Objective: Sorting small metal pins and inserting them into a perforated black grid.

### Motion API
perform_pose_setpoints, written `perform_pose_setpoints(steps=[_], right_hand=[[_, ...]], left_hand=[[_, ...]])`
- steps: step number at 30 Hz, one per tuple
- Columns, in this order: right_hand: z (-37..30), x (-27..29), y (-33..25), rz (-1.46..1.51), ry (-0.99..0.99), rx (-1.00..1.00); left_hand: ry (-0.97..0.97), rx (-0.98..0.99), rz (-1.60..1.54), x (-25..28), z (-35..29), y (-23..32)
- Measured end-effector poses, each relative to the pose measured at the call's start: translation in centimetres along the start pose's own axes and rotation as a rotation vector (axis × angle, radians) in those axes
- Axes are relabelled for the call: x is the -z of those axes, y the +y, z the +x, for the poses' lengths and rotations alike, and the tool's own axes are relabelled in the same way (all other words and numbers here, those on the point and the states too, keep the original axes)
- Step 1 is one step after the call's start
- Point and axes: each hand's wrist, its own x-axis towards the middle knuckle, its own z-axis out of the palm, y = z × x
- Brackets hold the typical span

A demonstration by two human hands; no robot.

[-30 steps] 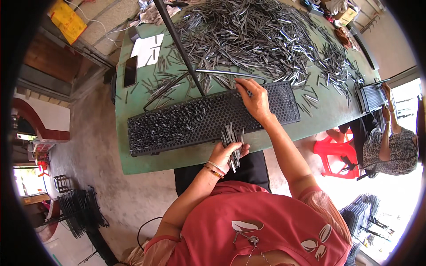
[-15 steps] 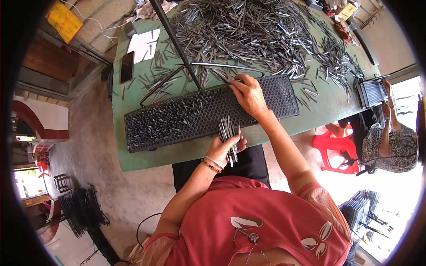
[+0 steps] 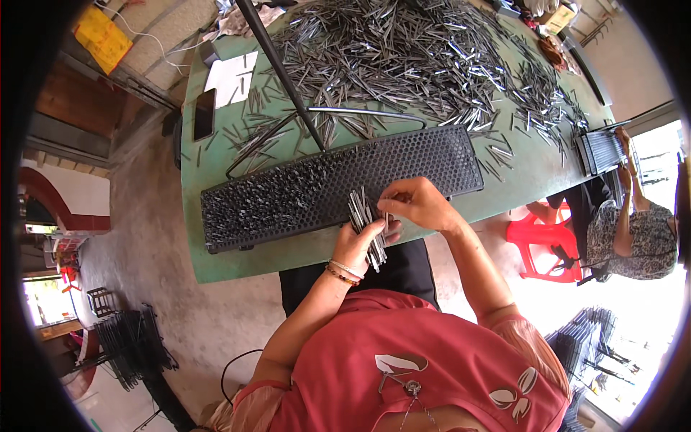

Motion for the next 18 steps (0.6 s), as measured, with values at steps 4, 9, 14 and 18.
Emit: perform_pose_setpoints(steps=[4, 9, 14, 18], right_hand=[[1.1, 1.1, -0.9, 0.096, 0.273, 0.046], [4.7, 2.0, -0.3, -0.122, 0.686, 0.257], [6.5, 2.1, 0.8, -0.223, 0.697, 0.344], [6.9, 2.6, 1.6, -0.307, 0.587, 0.388]], left_hand=[[0.053, 0.052, 0.008, 0.3, -0.1, -0.1], [0.05, 0.105, 0.038, 0.4, -0.1, -0.4], [0.034, 0.108, 0.041, 0.3, -0.2, -0.3], [0.023, 0.109, 0.046, 0.4, -0.3, -0.3]])
